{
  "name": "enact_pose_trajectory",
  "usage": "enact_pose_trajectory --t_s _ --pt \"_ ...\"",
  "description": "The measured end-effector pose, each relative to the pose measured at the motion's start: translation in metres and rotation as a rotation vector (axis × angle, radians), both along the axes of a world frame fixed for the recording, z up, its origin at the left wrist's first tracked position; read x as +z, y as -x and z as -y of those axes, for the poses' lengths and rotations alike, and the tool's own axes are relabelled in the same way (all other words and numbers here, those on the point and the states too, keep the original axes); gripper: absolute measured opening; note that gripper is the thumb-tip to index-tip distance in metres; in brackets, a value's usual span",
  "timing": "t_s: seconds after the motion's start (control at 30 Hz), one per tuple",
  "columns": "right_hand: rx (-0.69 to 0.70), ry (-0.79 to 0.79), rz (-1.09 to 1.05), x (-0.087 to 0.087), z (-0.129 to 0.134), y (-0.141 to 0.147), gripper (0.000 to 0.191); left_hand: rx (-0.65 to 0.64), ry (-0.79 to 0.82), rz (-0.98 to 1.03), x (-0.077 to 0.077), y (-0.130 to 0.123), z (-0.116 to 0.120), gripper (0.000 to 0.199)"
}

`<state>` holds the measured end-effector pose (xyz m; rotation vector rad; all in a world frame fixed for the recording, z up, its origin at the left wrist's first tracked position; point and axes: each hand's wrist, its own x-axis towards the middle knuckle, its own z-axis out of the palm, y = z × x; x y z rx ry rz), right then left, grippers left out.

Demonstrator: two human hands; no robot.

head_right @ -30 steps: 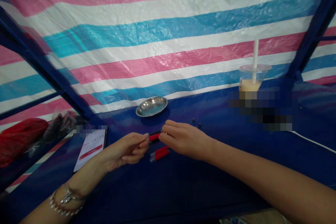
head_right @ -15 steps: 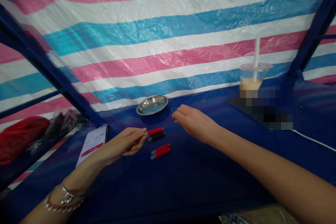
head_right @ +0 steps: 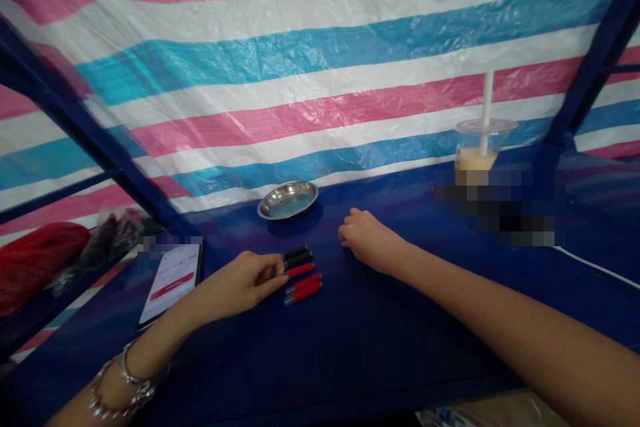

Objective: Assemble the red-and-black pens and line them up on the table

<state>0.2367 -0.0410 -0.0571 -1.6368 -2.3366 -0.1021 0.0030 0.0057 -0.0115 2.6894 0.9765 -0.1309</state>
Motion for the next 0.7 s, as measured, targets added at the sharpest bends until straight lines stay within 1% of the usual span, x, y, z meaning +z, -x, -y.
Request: enact_pose_trajectory --t_s 0.07,0.17,0.23,0.33,0.4,0.53,0.7 --pt "-0.010 0.021 0.012 -0.002 -0.001 0.001 0.015 0.010 -0.068 -0.006 0.002 0.000 0.001 0.033" --pt "-0.031 0.030 0.024 -0.003 -0.002 0.001 0.016 0.023 -0.219 0.044 0.005 -0.002 0.004 0.036" --pt "-0.037 0.026 0.033 -0.003 -0.001 0.002 0.016 0.030 -0.277 0.079 0.006 -0.003 0.008 0.044" --pt "-0.047 0.011 0.045 -0.002 0.001 0.002 0.015 0.054 -0.251 0.062 0.004 -0.004 0.015 0.062" --pt "-0.056 -0.003 0.051 -0.001 0.002 0.002 0.014 0.051 -0.214 0.037 0.001 -0.005 0.018 0.067" --pt "-0.062 -0.039 0.037 -0.001 0.003 0.003 0.014 0.021 -0.187 0.039 -0.005 -0.006 0.020 0.064" --pt "-0.074 -0.063 -0.004 0.004 0.006 0.004 0.016 0.018 -0.212 0.104 -0.010 -0.008 0.018 0.055"
